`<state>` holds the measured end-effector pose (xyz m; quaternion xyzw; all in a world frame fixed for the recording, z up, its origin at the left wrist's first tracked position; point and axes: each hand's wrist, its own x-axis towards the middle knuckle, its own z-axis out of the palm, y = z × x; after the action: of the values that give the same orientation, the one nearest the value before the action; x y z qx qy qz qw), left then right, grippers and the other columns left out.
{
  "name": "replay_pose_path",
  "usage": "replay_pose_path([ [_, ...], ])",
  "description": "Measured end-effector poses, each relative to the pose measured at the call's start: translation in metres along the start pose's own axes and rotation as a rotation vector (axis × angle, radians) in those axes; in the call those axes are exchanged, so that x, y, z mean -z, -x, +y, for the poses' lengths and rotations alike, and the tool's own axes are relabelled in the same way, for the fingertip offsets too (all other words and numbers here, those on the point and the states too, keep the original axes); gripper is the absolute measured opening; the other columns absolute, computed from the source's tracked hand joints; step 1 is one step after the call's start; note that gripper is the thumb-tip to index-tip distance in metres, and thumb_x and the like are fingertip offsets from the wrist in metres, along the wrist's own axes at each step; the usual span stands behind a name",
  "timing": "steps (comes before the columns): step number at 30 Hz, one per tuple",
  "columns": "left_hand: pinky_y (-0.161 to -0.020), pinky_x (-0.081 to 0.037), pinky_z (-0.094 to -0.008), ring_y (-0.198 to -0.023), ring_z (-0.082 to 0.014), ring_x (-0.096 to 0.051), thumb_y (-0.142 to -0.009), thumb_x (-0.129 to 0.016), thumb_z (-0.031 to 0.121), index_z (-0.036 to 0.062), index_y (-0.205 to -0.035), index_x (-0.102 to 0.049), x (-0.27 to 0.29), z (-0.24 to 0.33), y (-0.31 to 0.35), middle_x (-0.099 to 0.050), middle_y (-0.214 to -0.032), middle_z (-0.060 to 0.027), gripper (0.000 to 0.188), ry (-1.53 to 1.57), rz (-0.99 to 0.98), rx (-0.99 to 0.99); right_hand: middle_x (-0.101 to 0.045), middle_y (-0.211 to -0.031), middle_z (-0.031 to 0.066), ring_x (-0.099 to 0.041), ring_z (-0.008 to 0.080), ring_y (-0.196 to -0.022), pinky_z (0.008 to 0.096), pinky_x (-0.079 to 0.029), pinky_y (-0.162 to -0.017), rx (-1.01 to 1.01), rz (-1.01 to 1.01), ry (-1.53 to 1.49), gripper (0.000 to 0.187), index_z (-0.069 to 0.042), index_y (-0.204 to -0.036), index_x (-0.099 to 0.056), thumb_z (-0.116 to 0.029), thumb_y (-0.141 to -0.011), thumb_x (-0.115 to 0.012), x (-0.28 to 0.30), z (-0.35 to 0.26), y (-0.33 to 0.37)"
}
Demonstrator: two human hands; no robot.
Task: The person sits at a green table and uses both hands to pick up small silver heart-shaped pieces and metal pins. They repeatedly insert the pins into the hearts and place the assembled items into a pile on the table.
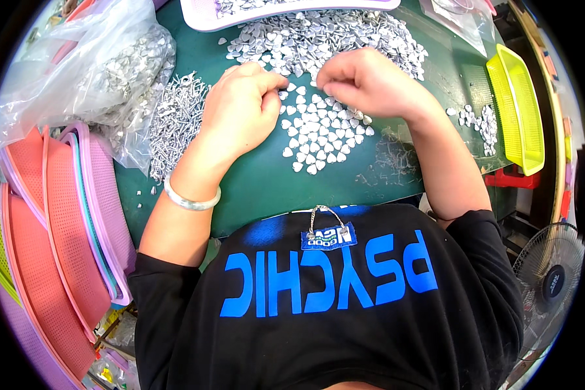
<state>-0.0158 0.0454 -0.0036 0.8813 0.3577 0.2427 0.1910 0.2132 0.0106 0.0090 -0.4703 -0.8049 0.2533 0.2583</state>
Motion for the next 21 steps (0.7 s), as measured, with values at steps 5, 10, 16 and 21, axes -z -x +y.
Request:
replay_pose_path([
  [5, -0.073, -0.048, -0.0373, -0.08, -0.0279, -0.057, -0.078, -0.054, 0.002, 0.0066, -0.09, -0.071, 0.003, 0.006, 0.0, -0.057, -0.076, -0.0091, 0.022, -0.048, -0.05, -0.015, -0.068, -0.078, 0.0108, -0.065, 0.0294, -0.073, 0.0384, -0.052, -0.068, -0.145, 0.017, 0.166, 0.015, -0.01, -0.089, -0.07, -0.013, -0.077, -0.061, 0.008, -0.001, -0.002],
  [10, -0.076, -0.048, -0.0398, -0.085, -0.0287, -0.058, -0.075, -0.058, 0.005, 0.0094, -0.086, -0.072, 0.001, 0.008, 0.001, -0.059, -0.08, -0.0079, 0.018, 0.009, -0.045, -0.066, -0.068, -0.08, 0.011, -0.066, 0.0301, -0.077, 0.0403, -0.052, -0.071, -0.176, -0.013, 0.172, 0.015, -0.011, -0.09, -0.07, -0.013, -0.077, -0.062, 0.001, -0.003, -0.002],
  [16, -0.075, -0.044, -0.037, -0.082, -0.0266, -0.055, -0.076, -0.054, -0.001, 0.0093, -0.091, -0.071, -0.006, 0.014, -0.001, -0.056, -0.08, -0.0075, 0.024, -0.018, -0.01, -0.112, -0.067, -0.078, 0.0114, -0.066, 0.0308, -0.077, 0.0416, -0.052, -0.07, -0.187, 0.038, 0.239, 0.012, -0.011, -0.088, -0.069, -0.015, -0.079, -0.063, -0.006, -0.01, -0.004],
  [21, -0.075, -0.044, -0.0369, -0.083, -0.0262, -0.055, -0.075, -0.055, -0.001, 0.0101, -0.092, -0.071, -0.007, 0.016, -0.001, -0.055, -0.08, -0.0072, 0.026, -0.027, -0.035, -0.164, -0.066, -0.075, 0.0128, -0.065, 0.0325, -0.074, 0.0417, -0.052, -0.068, -0.14, 0.067, 0.222, 0.011, -0.011, -0.087, -0.069, -0.017, -0.081, -0.061, -0.004, 0.001, -0.004],
])
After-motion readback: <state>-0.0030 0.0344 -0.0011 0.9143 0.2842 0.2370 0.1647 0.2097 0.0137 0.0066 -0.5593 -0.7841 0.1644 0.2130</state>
